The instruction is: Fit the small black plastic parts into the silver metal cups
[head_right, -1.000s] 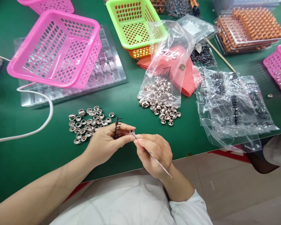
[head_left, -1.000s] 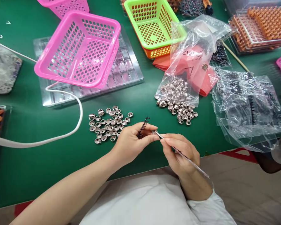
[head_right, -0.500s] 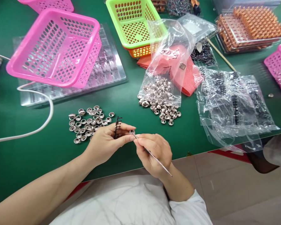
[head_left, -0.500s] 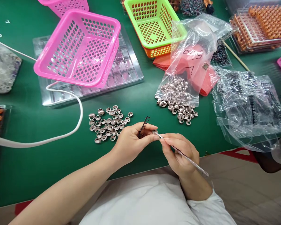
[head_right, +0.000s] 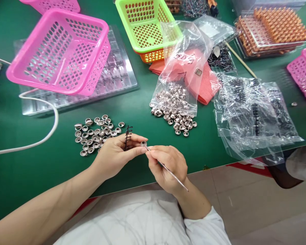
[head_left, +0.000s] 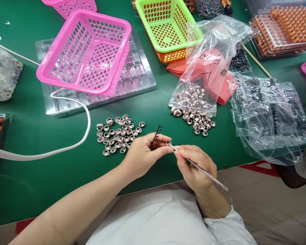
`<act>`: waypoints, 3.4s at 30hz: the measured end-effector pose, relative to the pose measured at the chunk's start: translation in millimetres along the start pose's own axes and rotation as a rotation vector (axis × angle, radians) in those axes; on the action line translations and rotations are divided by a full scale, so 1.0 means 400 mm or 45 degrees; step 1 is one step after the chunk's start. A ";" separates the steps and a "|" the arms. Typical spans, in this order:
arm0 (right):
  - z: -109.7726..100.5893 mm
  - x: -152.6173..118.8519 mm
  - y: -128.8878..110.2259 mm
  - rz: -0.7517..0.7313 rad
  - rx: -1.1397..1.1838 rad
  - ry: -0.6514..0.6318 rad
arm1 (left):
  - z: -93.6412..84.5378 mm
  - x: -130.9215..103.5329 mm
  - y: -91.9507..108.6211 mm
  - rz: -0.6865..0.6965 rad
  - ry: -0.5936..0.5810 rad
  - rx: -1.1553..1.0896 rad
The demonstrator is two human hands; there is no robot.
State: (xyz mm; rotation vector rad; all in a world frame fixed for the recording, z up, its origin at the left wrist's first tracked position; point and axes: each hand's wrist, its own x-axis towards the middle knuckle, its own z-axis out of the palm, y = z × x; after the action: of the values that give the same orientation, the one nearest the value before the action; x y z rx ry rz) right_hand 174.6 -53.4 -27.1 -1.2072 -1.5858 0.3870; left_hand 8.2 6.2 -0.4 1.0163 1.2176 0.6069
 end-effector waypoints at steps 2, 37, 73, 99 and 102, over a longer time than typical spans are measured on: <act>0.001 0.000 0.001 -0.002 0.003 0.000 | 0.000 0.000 0.001 -0.010 -0.006 -0.004; -0.002 0.003 0.000 -0.073 -0.079 -0.033 | -0.003 -0.002 -0.002 -0.013 -0.051 0.015; -0.003 0.006 -0.007 -0.041 -0.070 -0.020 | -0.003 0.001 -0.011 -0.005 -0.041 0.019; 0.001 -0.001 -0.005 -0.127 -0.119 -0.015 | 0.001 -0.001 -0.005 -0.010 -0.033 0.018; 0.000 0.000 -0.004 -0.106 -0.106 -0.018 | 0.000 -0.001 -0.003 -0.008 -0.036 0.019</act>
State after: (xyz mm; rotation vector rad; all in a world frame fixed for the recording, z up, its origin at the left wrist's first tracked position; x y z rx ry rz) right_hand 173.7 -54.4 -25.9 -1.1991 -1.6730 0.2784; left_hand 7.9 5.2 -1.2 1.0299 1.2013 0.5777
